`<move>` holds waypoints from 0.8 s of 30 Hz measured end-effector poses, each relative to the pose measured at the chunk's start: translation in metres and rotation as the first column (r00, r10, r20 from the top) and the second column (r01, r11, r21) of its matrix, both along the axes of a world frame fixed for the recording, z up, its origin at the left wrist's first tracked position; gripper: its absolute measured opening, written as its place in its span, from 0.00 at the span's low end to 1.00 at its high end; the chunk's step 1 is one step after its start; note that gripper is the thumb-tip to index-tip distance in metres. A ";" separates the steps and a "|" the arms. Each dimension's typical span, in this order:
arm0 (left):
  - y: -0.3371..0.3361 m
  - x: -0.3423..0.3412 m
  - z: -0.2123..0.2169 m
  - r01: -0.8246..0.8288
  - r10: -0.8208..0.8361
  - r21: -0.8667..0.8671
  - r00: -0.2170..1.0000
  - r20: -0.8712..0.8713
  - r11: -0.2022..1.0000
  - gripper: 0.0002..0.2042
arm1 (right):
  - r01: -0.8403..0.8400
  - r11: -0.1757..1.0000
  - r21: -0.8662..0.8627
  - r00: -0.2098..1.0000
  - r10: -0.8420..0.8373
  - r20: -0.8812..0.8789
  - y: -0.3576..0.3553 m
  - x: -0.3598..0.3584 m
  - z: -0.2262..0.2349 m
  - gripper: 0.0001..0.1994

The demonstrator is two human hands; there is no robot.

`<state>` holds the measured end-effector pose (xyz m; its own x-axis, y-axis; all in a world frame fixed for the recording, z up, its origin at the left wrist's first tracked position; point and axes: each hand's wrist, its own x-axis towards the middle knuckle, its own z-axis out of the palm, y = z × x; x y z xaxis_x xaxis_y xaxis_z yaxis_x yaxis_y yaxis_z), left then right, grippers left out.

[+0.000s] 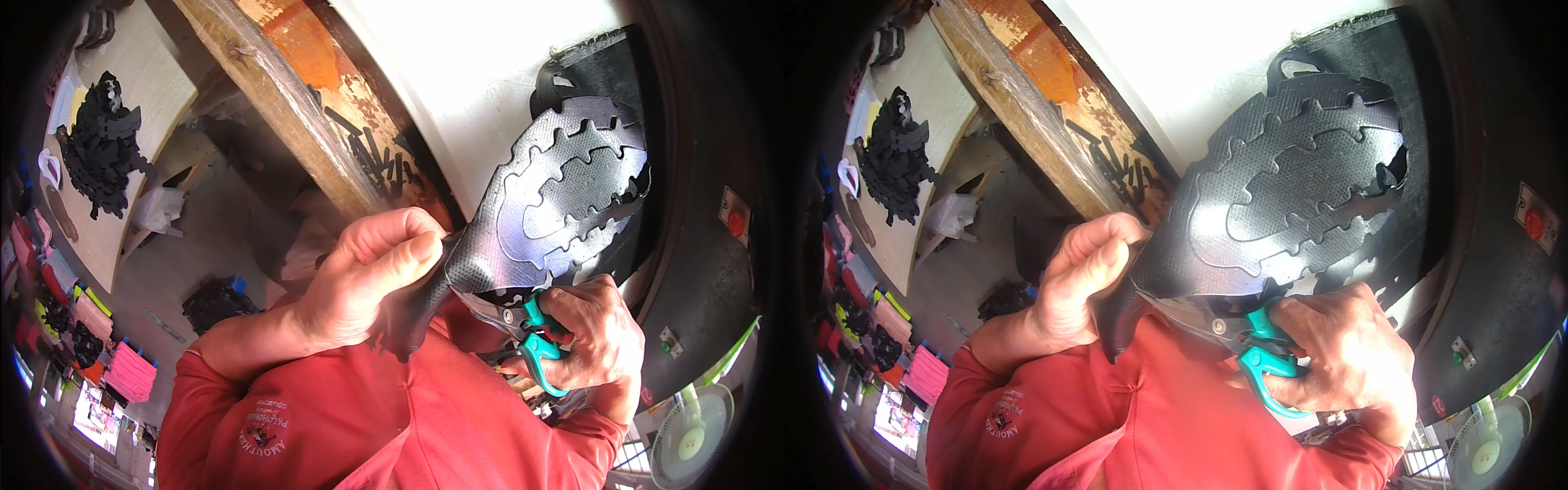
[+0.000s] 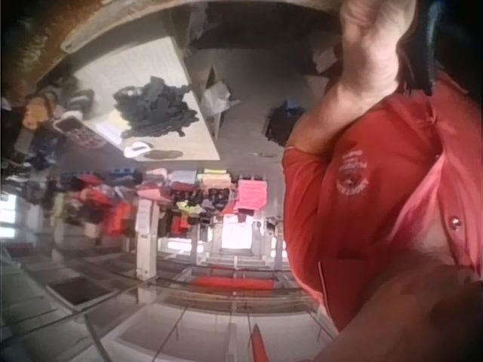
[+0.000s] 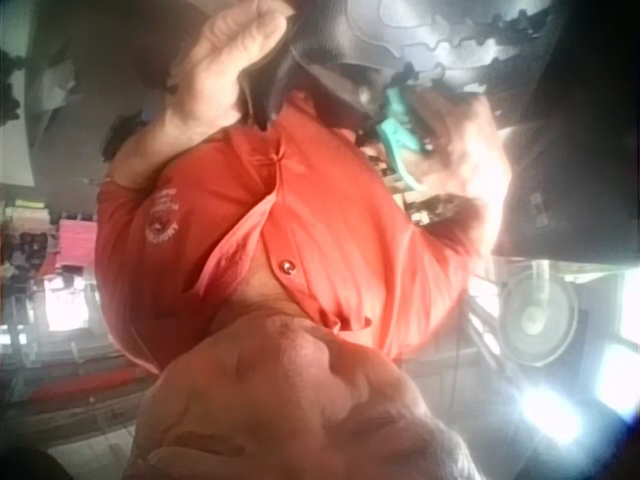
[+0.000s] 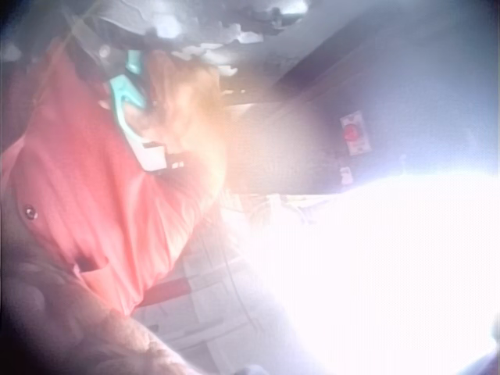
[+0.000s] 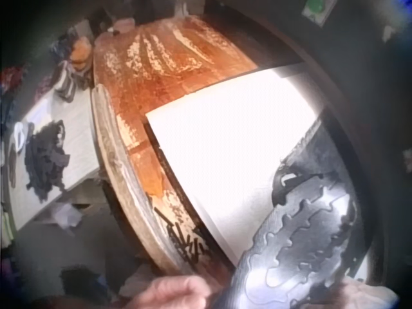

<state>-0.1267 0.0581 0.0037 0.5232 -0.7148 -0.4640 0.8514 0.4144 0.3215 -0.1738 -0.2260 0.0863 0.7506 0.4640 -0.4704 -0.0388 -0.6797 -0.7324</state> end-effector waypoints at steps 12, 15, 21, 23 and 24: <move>-0.009 -0.004 -0.004 -0.114 0.114 0.023 0.993 -0.013 0.993 0.09 | 0.073 0.997 0.024 0.994 -0.071 -0.084 0.016 0.002 0.005 0.17; -0.011 -0.004 -0.003 -0.139 0.139 0.018 0.990 -0.016 0.990 0.09 | 0.060 0.998 0.020 0.993 -0.057 -0.105 0.017 0.001 0.004 0.16; -0.013 -0.004 -0.007 -0.150 0.150 -0.010 0.989 -0.003 0.989 0.09 | 0.118 0.992 0.036 0.988 -0.113 -0.104 0.020 -0.005 -0.002 0.17; -0.014 -0.005 -0.010 -0.152 0.153 -0.006 0.988 0.019 0.988 0.09 | 0.125 0.991 0.037 0.987 -0.120 -0.105 0.020 -0.006 -0.002 0.18; -0.013 -0.004 -0.011 -0.161 0.161 -0.014 0.986 0.033 0.987 0.08 | 0.129 0.991 0.039 0.986 -0.124 -0.111 0.020 -0.006 -0.003 0.17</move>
